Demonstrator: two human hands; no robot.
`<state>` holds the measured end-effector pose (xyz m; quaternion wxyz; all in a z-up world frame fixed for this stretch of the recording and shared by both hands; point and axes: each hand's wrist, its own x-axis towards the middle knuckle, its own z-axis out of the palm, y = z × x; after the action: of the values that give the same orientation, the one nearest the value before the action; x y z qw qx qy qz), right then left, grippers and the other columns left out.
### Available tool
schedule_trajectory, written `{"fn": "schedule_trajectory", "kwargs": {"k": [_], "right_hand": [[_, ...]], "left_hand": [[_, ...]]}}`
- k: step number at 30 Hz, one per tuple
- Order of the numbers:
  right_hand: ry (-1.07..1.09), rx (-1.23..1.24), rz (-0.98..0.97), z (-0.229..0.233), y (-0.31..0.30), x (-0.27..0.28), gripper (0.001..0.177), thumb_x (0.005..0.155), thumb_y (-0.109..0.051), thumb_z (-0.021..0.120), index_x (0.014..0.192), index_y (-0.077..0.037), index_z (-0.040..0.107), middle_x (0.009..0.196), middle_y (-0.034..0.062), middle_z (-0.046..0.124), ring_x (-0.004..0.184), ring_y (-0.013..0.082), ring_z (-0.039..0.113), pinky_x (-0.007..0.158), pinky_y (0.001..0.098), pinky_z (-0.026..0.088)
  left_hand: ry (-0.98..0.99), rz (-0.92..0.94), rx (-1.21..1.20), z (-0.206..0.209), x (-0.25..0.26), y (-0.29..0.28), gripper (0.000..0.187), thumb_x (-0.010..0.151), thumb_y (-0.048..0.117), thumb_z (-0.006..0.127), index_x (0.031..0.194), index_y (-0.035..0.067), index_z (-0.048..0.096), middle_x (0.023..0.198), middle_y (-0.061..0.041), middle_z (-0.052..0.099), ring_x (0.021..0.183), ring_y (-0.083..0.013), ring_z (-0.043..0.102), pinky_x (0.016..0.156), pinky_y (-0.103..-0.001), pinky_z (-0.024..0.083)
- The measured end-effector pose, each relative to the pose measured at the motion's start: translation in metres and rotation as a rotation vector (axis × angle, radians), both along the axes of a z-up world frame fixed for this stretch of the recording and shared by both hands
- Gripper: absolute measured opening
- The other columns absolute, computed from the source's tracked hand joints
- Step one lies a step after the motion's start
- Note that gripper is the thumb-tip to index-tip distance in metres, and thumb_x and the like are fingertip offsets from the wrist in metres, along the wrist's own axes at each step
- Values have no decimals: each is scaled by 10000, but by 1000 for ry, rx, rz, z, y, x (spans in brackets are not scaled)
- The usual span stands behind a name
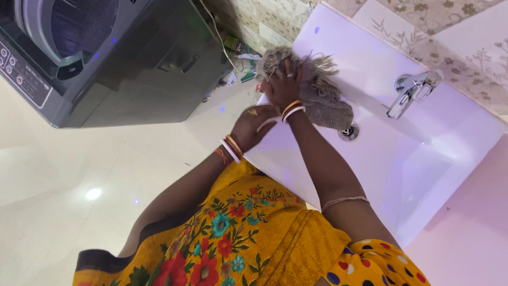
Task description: The person washes a grey cloth in a white sink under running water by hand, scrubbing it against the porcelain and wringing it out repeatedly.
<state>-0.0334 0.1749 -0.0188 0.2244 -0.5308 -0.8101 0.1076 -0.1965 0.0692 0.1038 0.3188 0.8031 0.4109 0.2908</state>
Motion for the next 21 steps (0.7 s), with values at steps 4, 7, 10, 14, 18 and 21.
{"fn": "schedule_trajectory", "kwargs": {"k": [4, 7, 10, 14, 18, 21], "right_hand": [[-22, 25, 242, -10, -79, -8, 497, 982, -414, 584, 1382, -119, 615, 1411, 237, 489, 1479, 438, 284, 1176, 665, 61], [-43, -105, 249, -12, -141, -27, 756, 1028, -418, 589, 1586, 39, 361, 1631, 346, 243, 1540, 493, 161, 1261, 592, 106], [59, -547, 435, -18, -179, -17, 763, 948, -415, 634, 1524, 10, 370, 1567, 295, 317, 1460, 445, 271, 1201, 546, 166], [266, -816, 534, -29, -201, 34, 606, 936, -331, 686, 1435, -30, 522, 1508, 212, 490, 1388, 341, 475, 1175, 460, 353], [644, -789, 331, -27, -173, 105, 307, 1016, -247, 655, 1284, -132, 752, 1359, 134, 743, 1269, 262, 704, 1159, 396, 525], [402, -393, -208, -24, -164, 120, 400, 1019, -212, 598, 1417, -171, 617, 1533, 118, 576, 1481, 311, 521, 1308, 442, 389]], "left_hand": [[52, 100, -1, -5, 8, 6, 404, 1033, 316, 632, 1389, 125, 610, 1537, -111, 504, 1479, -355, 451, 1238, -493, 366], [341, 91, -49, -27, 22, -4, 619, 999, 501, 580, 1500, 148, 496, 1641, -132, 350, 1542, -379, 255, 1228, -611, 214], [506, 51, -143, -48, 24, -31, 724, 995, 614, 465, 1586, 205, 375, 1698, -102, 230, 1572, -362, 105, 1188, -678, 130], [455, -5, -192, -76, 28, -67, 732, 1024, 653, 383, 1621, 231, 358, 1717, -95, 198, 1589, -373, 71, 1209, -681, 131], [577, -9, -69, -88, 15, -80, 784, 1012, 740, 385, 1610, 232, 396, 1730, -54, 237, 1633, -285, 110, 1284, -627, 170], [721, 51, 61, -75, 6, -73, 825, 948, 788, 442, 1558, 233, 432, 1739, -26, 194, 1620, -265, 84, 1297, -596, 171]]}}
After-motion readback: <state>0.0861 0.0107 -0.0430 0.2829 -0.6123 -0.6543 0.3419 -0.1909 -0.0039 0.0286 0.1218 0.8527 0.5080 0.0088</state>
